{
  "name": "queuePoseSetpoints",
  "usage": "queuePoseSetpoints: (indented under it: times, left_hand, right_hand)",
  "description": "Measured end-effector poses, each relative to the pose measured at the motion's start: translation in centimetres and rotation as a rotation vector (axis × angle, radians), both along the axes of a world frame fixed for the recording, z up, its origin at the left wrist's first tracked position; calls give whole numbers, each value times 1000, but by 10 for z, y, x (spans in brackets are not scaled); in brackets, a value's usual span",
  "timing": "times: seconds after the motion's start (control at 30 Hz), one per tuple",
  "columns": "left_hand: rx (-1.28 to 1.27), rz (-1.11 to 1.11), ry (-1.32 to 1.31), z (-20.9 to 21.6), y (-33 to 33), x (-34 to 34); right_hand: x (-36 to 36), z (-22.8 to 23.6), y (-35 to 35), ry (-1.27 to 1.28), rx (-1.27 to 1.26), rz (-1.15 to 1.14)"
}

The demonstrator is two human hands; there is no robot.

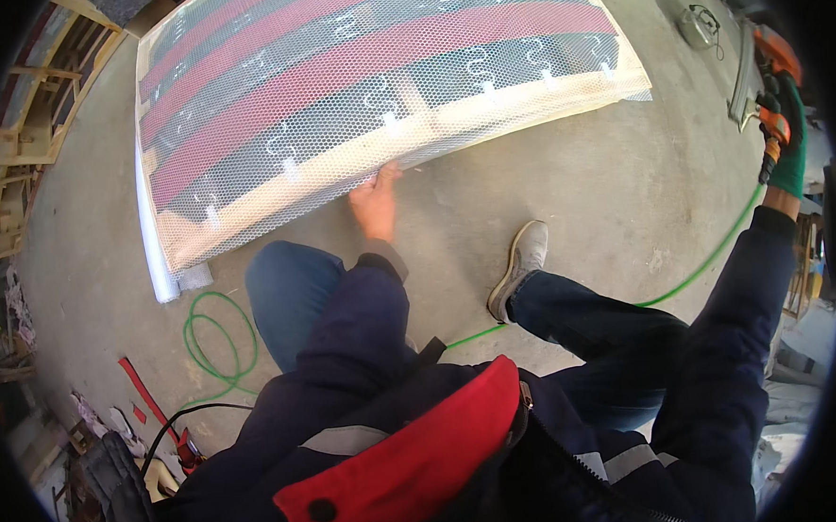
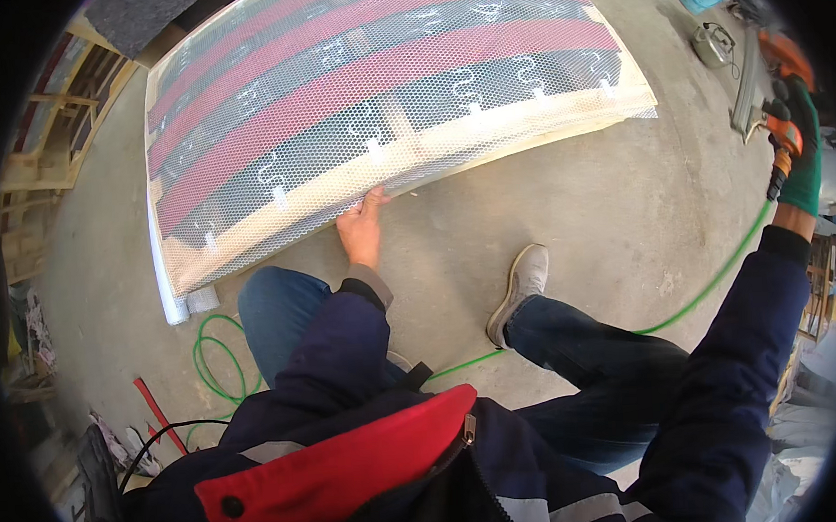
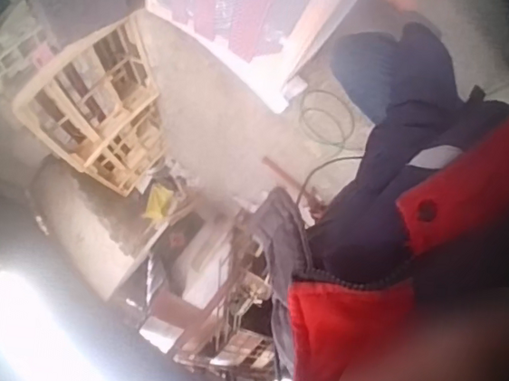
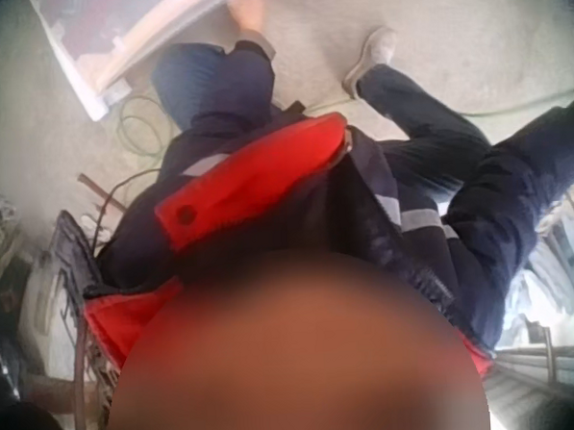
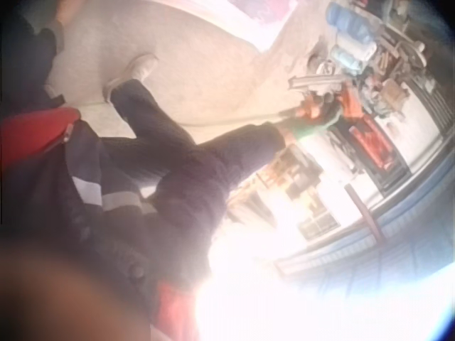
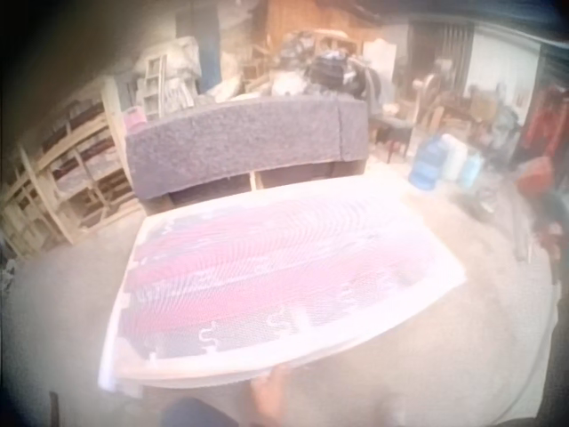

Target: The person uses a pneumatic staple gun to attach a white mesh sheet to a rectangular wooden frame. After securing the mesh, the person removes the staple gun, rolls up the excess mesh, and then sweeps foam debris from the floor with a broom.

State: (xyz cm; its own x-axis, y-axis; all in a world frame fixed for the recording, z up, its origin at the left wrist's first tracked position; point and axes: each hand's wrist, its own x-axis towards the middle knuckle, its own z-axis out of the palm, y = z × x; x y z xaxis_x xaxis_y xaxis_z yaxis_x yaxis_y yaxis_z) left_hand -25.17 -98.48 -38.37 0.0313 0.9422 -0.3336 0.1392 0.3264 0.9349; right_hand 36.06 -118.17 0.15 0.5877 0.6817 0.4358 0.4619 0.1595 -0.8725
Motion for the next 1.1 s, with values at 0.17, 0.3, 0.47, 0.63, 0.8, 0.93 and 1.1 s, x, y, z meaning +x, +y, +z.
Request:
queuePoseSetpoints:
  times: [0.17, 0.3, 0.47, 0.63, 0.8, 0.93, 1.1]
  left_hand:
    - [77, -10, 204, 4, 6, -7]
    - [38, -31, 433, 0, 6, -8]
    - [93, 109, 255, 2, -3, 6]
    - [74, 79, 304, 16, 6, -1]
    - [4, -54, 343, 24, 13, -14]
    - [20, -68, 420, 20, 12, -17]
    - [-16, -84, 430, 14, 16, -17]
  right_hand:
    - [-80, 19, 7, -200, -189, 117]
    - [-199, -17, 34, 302, -290, 192]
    - [-332, -95, 66, 420, -719, 273]
    - [-390, -167, 84, 444, -838, 429]
    - [-488, -286, 71, 608, -372, 23]
    - [-513, -318, 56, 672, -438, 52]
    - [-518, -326, 70, 680, -631, 121]
